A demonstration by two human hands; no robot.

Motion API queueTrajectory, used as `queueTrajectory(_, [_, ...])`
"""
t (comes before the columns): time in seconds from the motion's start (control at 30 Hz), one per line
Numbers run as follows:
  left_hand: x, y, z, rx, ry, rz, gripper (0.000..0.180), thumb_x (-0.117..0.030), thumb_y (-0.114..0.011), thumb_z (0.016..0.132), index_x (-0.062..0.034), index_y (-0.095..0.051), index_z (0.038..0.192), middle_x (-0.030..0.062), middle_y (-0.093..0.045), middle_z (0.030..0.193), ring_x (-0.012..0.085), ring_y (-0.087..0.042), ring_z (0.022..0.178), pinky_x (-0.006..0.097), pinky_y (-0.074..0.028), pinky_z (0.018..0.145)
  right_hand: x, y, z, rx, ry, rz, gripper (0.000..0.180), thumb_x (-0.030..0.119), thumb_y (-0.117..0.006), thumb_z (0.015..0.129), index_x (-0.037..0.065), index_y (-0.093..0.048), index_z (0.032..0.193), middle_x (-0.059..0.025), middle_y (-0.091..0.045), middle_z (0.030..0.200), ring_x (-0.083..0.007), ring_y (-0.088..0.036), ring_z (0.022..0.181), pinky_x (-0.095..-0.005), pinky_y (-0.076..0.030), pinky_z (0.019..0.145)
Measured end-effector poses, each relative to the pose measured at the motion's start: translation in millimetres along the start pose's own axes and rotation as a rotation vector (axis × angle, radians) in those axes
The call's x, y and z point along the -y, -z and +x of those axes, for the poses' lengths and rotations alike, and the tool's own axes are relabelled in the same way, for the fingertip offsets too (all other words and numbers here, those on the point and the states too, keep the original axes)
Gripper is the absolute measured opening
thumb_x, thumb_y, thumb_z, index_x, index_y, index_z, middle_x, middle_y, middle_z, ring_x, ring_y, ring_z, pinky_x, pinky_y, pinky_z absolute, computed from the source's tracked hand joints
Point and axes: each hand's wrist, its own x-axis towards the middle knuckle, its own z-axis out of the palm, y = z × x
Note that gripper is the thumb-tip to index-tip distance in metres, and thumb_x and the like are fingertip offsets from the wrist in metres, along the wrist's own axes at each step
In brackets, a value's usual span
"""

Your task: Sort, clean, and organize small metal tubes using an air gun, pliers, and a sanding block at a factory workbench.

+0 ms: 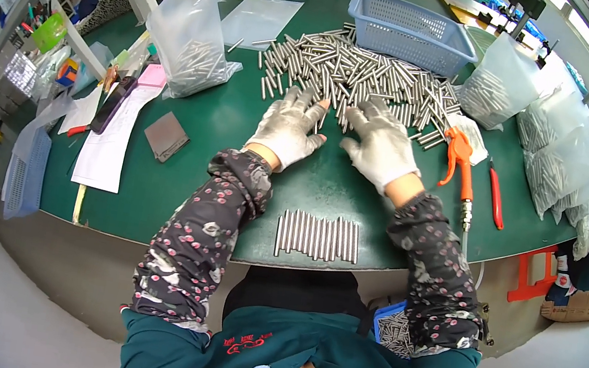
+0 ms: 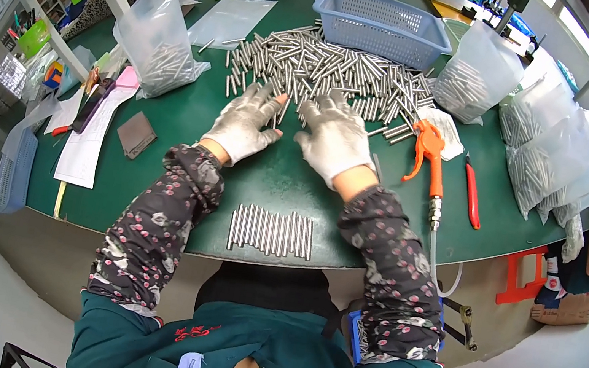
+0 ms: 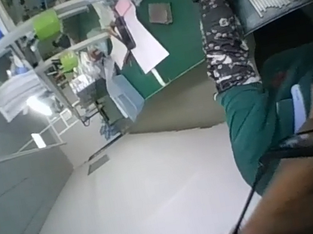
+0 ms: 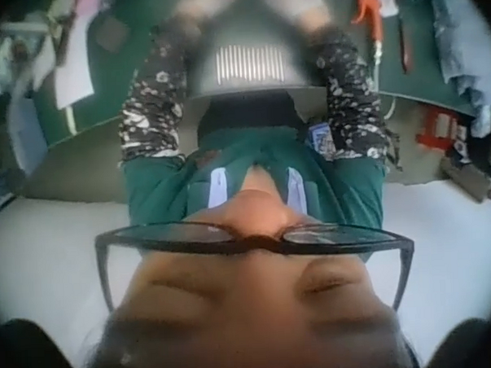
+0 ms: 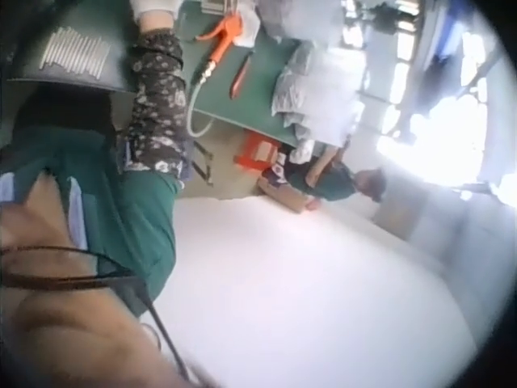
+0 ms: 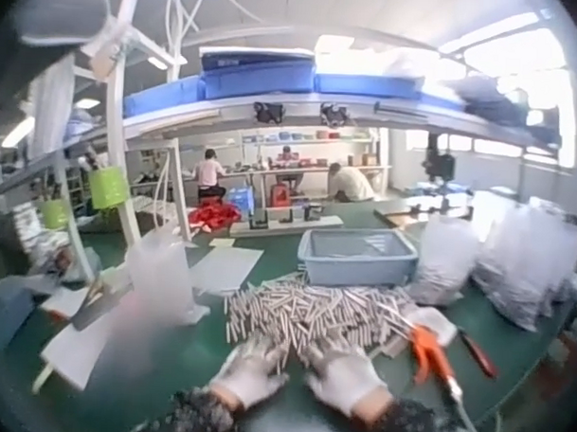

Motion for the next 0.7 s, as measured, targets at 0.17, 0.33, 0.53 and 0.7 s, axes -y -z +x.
queueTrajectory(0.17, [8,-17,10,0.132,-0.038,0.016,0.054,-0.034,-0.055,0.086,-0.0143,-0.044,0.134,0.0102,-0.032,0.145,0.0295,-0.024,0.136,0.043,-0.020,0.112,-7,-55,17,0.011,0.029,-0.036,0.041,0.030,-0.060,0.081,0.010,-0.057,0.117,-0.0160,-0.045,0.133,-0.0321,-0.036,0.128,-0.0446,-0.028,0.106])
queueTrajectory(0.33, [19,-13,-19,0.056,-0.135,-0.245,0.049,-0.022,-0.056,0.084,-0.0061,-0.048,0.129,0.0131,-0.039,0.139,0.0287,-0.033,0.132,0.037,-0.026,0.110,-7,-35,-7,0.078,0.079,0.105,0.034,0.017,-0.062,0.079,0.002,-0.057,0.109,-0.0177,-0.048,0.127,-0.0338,-0.043,0.120,-0.0391,-0.036,0.101])
queueTrajectory(0.53, [26,2,-81,-0.020,-0.289,-0.293,0.045,-0.008,-0.061,0.080,-0.0033,-0.052,0.123,0.0181,-0.046,0.132,0.0334,-0.041,0.125,0.039,-0.034,0.105,0,-5,-69,0.127,0.132,0.222,0.031,0.011,-0.059,0.079,0.001,-0.057,0.108,-0.0171,-0.049,0.124,-0.0350,-0.045,0.118,-0.0407,-0.040,0.098])
queueTrajectory(0.7, [18,22,-126,-0.045,-0.263,-0.294,0.042,-0.011,-0.059,0.081,0.0009,-0.052,0.121,0.0221,-0.046,0.129,0.0390,-0.043,0.122,0.042,-0.035,0.102,17,23,-115,0.164,0.021,0.208,0.037,0.006,-0.058,0.076,-0.005,-0.054,0.111,-0.0228,-0.047,0.126,-0.0397,-0.044,0.119,-0.0422,-0.038,0.100])
